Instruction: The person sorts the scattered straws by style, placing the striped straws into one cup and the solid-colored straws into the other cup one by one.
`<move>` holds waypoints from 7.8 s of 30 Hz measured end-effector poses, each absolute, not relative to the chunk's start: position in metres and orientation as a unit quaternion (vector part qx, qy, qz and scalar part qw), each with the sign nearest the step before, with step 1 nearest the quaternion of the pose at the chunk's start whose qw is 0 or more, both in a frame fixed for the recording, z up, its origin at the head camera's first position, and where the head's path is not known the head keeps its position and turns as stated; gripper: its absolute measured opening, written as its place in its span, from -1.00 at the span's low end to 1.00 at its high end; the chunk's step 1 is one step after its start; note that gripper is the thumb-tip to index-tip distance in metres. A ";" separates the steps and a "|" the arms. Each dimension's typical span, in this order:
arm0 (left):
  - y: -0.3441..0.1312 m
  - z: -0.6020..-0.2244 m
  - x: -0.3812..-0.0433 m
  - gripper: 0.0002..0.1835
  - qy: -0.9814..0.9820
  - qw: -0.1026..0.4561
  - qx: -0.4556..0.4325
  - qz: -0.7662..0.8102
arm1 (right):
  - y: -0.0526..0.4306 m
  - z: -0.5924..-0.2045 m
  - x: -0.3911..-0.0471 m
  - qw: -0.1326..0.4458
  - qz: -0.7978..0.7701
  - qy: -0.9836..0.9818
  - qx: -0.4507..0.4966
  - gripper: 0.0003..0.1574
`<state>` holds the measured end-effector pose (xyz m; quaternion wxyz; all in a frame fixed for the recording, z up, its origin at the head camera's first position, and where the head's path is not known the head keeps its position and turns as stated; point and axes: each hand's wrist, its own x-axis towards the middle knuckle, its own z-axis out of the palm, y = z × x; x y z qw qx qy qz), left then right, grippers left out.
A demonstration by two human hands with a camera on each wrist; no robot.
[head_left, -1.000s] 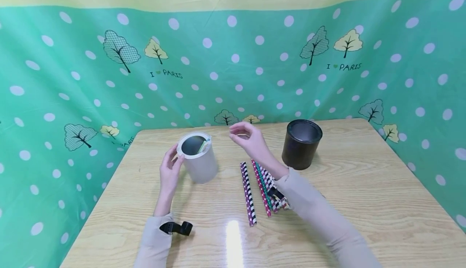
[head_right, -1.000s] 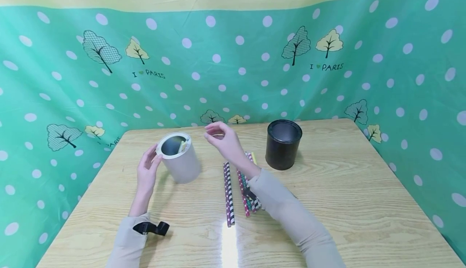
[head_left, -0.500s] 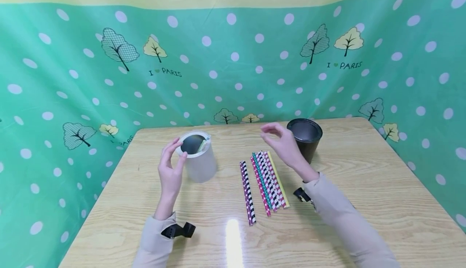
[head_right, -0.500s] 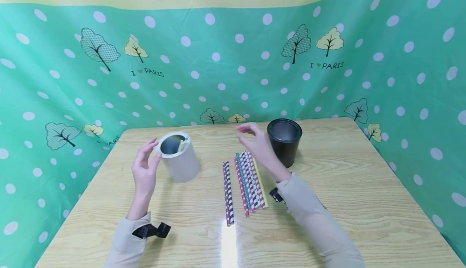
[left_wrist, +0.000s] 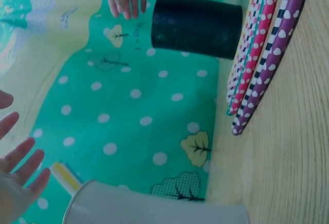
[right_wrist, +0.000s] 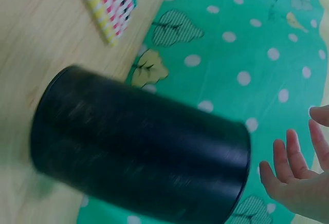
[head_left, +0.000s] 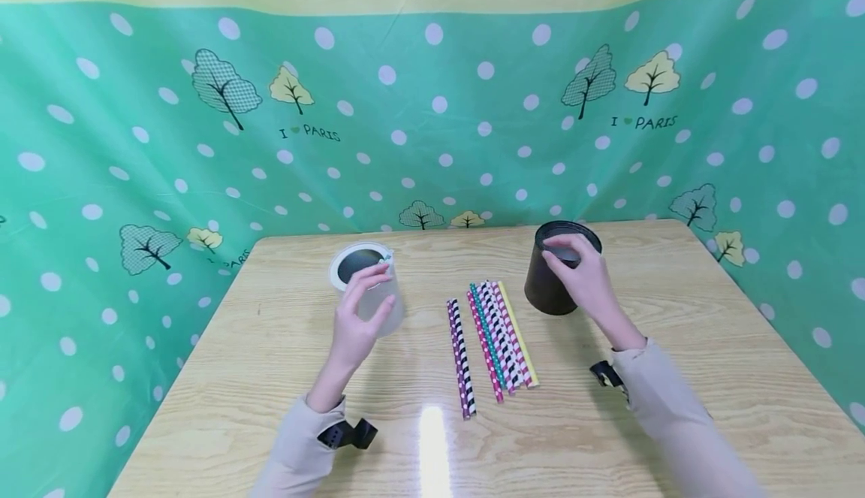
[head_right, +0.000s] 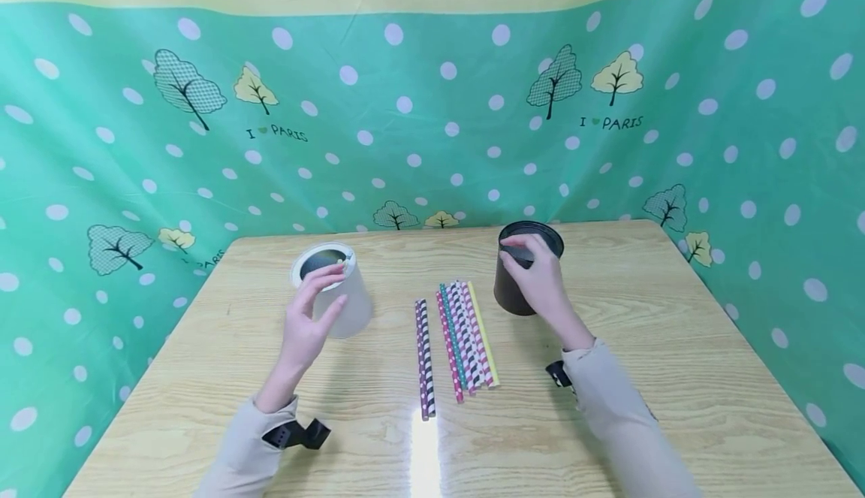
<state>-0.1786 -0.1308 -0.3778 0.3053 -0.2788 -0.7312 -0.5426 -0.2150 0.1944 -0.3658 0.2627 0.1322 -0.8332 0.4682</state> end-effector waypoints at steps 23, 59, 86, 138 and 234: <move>-0.089 -0.421 -0.188 -0.63 -0.843 0.080 -0.381 -0.371 | 0.244 -0.394 -0.210 0.263 0.411 -0.867 0.103 -0.72; -0.080 -0.450 -0.205 -0.75 -0.887 -0.101 -0.397 -0.215 | 0.249 -0.413 -0.219 0.310 0.428 -0.839 0.128 -0.80; -0.079 -0.458 -0.207 -0.86 -0.858 -0.067 -0.477 -0.181 | 0.247 -0.417 -0.218 0.305 0.439 -0.838 0.113 -0.80; -0.047 -0.404 -0.226 -0.80 -0.807 0.145 -0.345 -0.456 | 0.243 -0.419 -0.218 0.337 0.445 -0.819 0.133 -0.80; 0.036 -0.408 -0.252 -0.74 -0.791 0.020 -0.197 -0.580 | 0.237 -0.421 -0.215 0.353 0.424 -0.821 0.145 -0.78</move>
